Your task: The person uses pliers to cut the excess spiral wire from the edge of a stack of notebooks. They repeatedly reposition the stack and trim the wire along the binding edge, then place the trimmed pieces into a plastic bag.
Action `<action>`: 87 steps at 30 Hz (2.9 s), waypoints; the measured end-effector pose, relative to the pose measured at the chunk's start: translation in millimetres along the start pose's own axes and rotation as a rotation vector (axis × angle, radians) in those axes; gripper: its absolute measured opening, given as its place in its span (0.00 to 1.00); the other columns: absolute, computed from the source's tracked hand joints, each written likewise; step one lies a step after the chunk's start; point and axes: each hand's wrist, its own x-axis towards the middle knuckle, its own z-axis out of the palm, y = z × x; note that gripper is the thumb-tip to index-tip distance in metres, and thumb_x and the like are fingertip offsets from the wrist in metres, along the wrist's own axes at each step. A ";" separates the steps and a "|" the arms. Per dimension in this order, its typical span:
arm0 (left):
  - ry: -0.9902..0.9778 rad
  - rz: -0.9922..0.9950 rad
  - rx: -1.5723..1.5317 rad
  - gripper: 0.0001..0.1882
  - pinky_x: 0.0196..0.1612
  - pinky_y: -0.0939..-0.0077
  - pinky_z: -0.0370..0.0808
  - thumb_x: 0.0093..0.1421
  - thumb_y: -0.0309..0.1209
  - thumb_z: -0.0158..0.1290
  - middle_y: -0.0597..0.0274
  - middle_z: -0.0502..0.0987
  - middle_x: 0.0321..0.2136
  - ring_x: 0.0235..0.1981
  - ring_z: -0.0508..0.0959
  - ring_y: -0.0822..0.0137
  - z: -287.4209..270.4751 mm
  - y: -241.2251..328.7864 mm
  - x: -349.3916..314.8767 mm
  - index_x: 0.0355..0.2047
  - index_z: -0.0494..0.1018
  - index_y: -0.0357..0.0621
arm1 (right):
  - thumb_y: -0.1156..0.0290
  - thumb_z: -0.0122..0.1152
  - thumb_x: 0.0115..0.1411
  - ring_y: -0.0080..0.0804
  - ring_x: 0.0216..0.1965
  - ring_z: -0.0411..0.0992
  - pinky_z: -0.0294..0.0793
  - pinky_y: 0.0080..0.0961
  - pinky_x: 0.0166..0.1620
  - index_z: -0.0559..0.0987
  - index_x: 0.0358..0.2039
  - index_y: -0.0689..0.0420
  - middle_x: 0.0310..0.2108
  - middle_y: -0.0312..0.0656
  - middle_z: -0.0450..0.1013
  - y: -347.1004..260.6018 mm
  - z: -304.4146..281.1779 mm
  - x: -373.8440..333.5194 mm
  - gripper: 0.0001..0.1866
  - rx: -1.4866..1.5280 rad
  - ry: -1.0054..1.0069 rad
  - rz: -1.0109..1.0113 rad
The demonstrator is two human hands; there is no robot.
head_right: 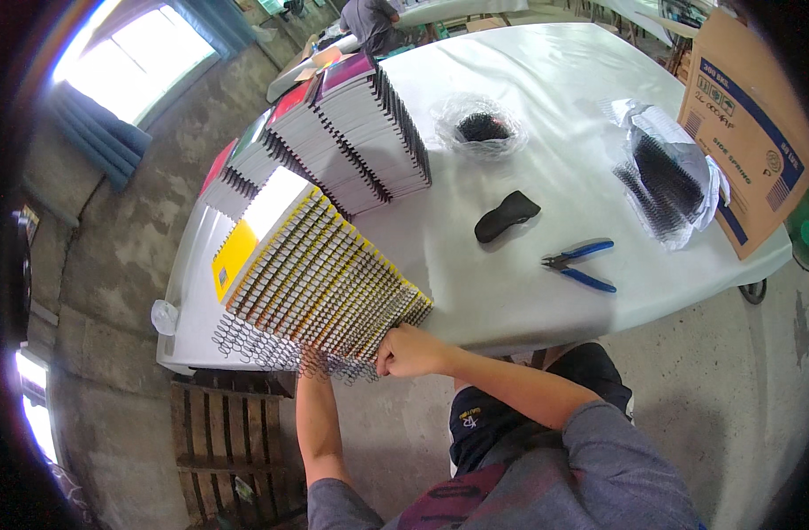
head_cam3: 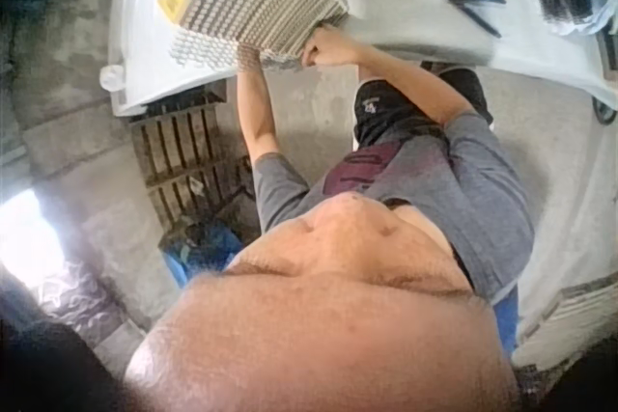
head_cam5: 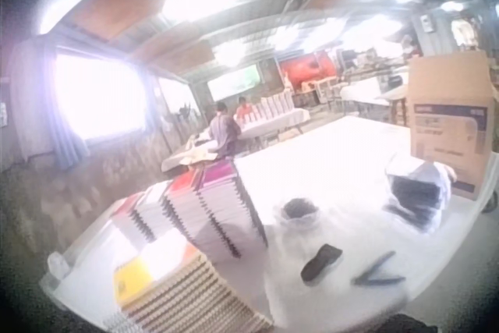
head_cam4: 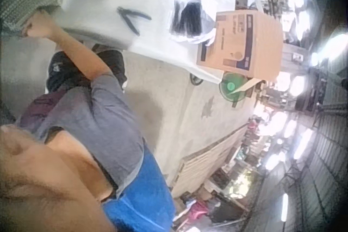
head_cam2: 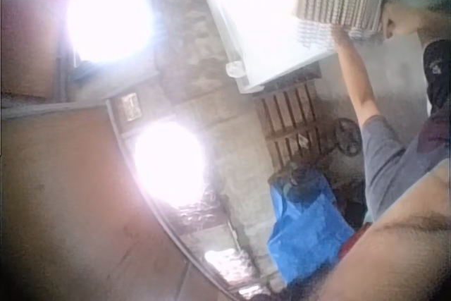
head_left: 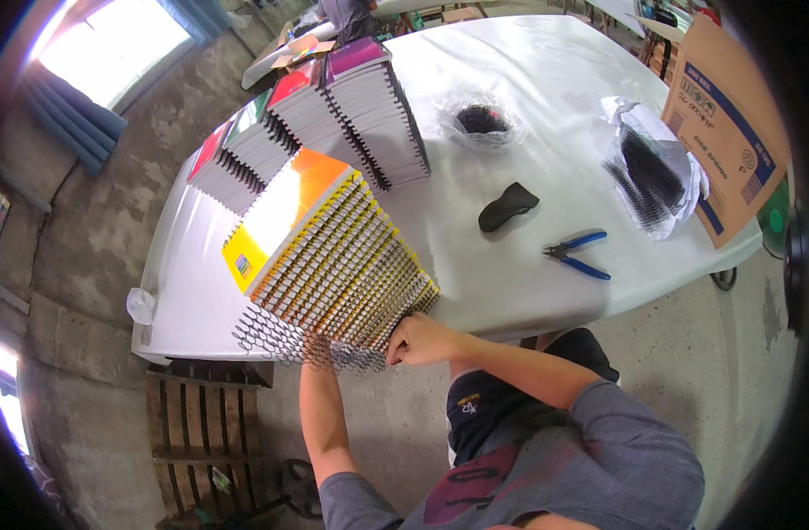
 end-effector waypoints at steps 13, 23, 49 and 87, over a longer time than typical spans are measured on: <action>0.022 0.027 -0.021 0.39 0.58 0.53 0.61 0.59 0.61 0.33 0.56 0.58 0.59 0.56 0.62 0.54 14.9 -5.4 -13.1 0.60 0.55 0.45 | 0.73 0.53 0.50 0.36 0.36 0.75 0.72 0.27 0.40 0.79 0.40 0.55 0.36 0.44 0.77 22.1 -16.2 -31.8 0.15 -0.114 -0.330 -0.217; -0.393 0.277 -0.180 0.40 0.58 0.55 0.60 0.58 0.62 0.34 0.57 0.58 0.58 0.57 0.61 0.55 3.0 9.7 -79.2 0.59 0.55 0.44 | 0.57 0.64 0.48 0.48 0.64 0.46 0.46 0.49 0.62 0.62 0.59 0.45 0.62 0.49 0.51 -32.8 -163.2 -176.1 0.37 -0.940 0.449 0.600; 0.443 0.772 0.600 0.10 0.32 0.86 0.71 0.50 0.18 0.60 0.63 0.78 0.28 0.27 0.74 0.79 62.9 -137.9 -162.7 0.34 0.76 0.31 | 0.48 0.43 0.61 0.36 0.56 0.59 0.57 0.32 0.57 0.59 0.59 0.58 0.57 0.44 0.60 86.2 -100.1 79.1 0.33 0.645 0.183 -0.177; 0.380 0.570 0.455 0.12 0.37 0.78 0.75 0.55 0.25 0.57 0.58 0.76 0.33 0.31 0.77 0.71 63.9 -129.7 -177.9 0.38 0.71 0.32 | 0.61 0.61 0.52 0.43 0.55 0.63 0.61 0.34 0.56 0.67 0.55 0.54 0.52 0.47 0.66 -6.0 -170.8 -150.4 0.30 -0.747 0.552 0.275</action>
